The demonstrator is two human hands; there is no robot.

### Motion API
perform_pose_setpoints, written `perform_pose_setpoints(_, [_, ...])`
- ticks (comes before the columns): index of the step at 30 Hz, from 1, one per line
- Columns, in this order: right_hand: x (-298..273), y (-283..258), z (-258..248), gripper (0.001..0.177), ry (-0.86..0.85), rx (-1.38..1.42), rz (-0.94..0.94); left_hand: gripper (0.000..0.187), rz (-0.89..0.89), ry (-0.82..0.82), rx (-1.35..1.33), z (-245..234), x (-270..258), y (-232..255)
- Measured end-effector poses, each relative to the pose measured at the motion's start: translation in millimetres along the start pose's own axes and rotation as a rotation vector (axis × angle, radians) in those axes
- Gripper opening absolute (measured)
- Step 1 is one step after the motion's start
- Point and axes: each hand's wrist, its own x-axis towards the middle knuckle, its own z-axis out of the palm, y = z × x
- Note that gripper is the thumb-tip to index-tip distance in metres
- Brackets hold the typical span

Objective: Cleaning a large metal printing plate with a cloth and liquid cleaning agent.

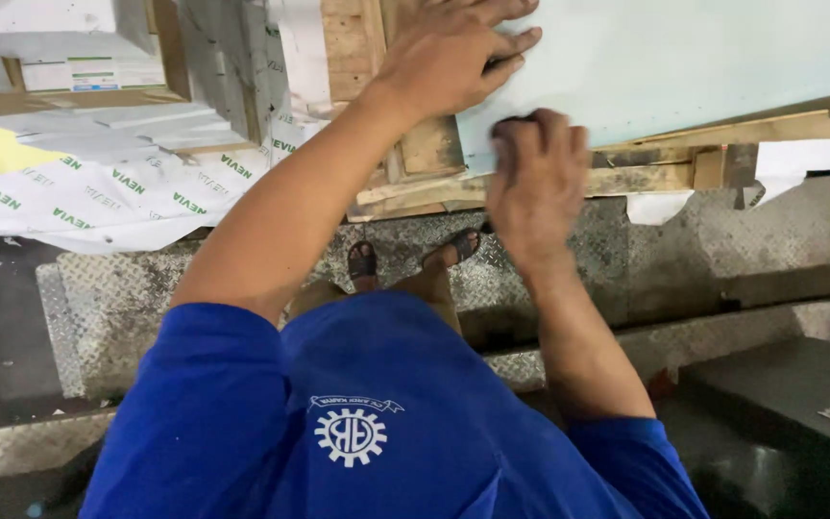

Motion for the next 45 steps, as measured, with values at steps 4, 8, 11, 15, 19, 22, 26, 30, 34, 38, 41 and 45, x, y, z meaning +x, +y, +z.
perform_pose_setpoints(4, [0.0,-9.7,-5.1,0.016,-0.094,0.225,-0.165,0.031,-0.07,-0.085,-0.152,1.5,0.7,-0.9])
perform_pose_setpoints(8, [0.0,8.3,-5.2,0.013,-0.009,0.034,-0.012,0.031,-0.076,-0.019,-0.067,-15.3,-1.4,7.2])
perform_pose_setpoints(11, [-1.6,-4.8,-9.9,0.017,-0.148,0.236,-0.221,0.03,0.015,0.053,-0.116,12.8,-0.7,-4.8])
perform_pose_setpoints(15, [6.0,6.2,-23.2,0.016,-0.169,0.248,-0.232,0.028,0.017,0.141,-0.058,4.9,1.6,2.8])
perform_pose_setpoints(19, [1.7,7.0,-18.7,0.019,-0.142,0.153,-0.207,0.029,-0.089,0.069,-0.084,5.4,1.1,-5.1])
perform_pose_setpoints(22, [9.6,-1.4,-18.2,0.02,-0.173,0.172,-0.215,0.03,0.034,0.127,-0.067,18.0,7.1,-11.8])
perform_pose_setpoints(26, [3.7,-2.7,-21.1,0.024,-0.21,0.129,-0.226,0.032,-0.113,-0.025,-0.15,5.6,8.3,-3.9])
perform_pose_setpoints(30, [6.9,0.2,-23.0,0.026,-0.207,0.138,-0.181,0.029,-0.013,0.078,-0.034,18.1,7.4,-6.6])
perform_pose_setpoints(34, [4.4,7.2,-23.1,0.03,-0.183,0.07,-0.25,0.032,-0.027,0.062,-0.068,24.7,10.2,-13.9])
perform_pose_setpoints(38, [6.7,0.3,-16.6,0.028,-0.131,0.07,-0.207,0.03,0.006,0.074,-0.081,9.8,6.6,-3.9])
perform_pose_setpoints(41, [-0.1,0.5,-14.8,0.027,-0.152,0.046,-0.294,0.031,-0.071,-0.012,-0.105,2.5,5.5,-4.2])
perform_pose_setpoints(45, [4.3,-1.7,-17.2,0.029,-0.153,0.099,-0.177,0.029,-0.05,0.133,-0.008,19.8,5.1,-2.2])
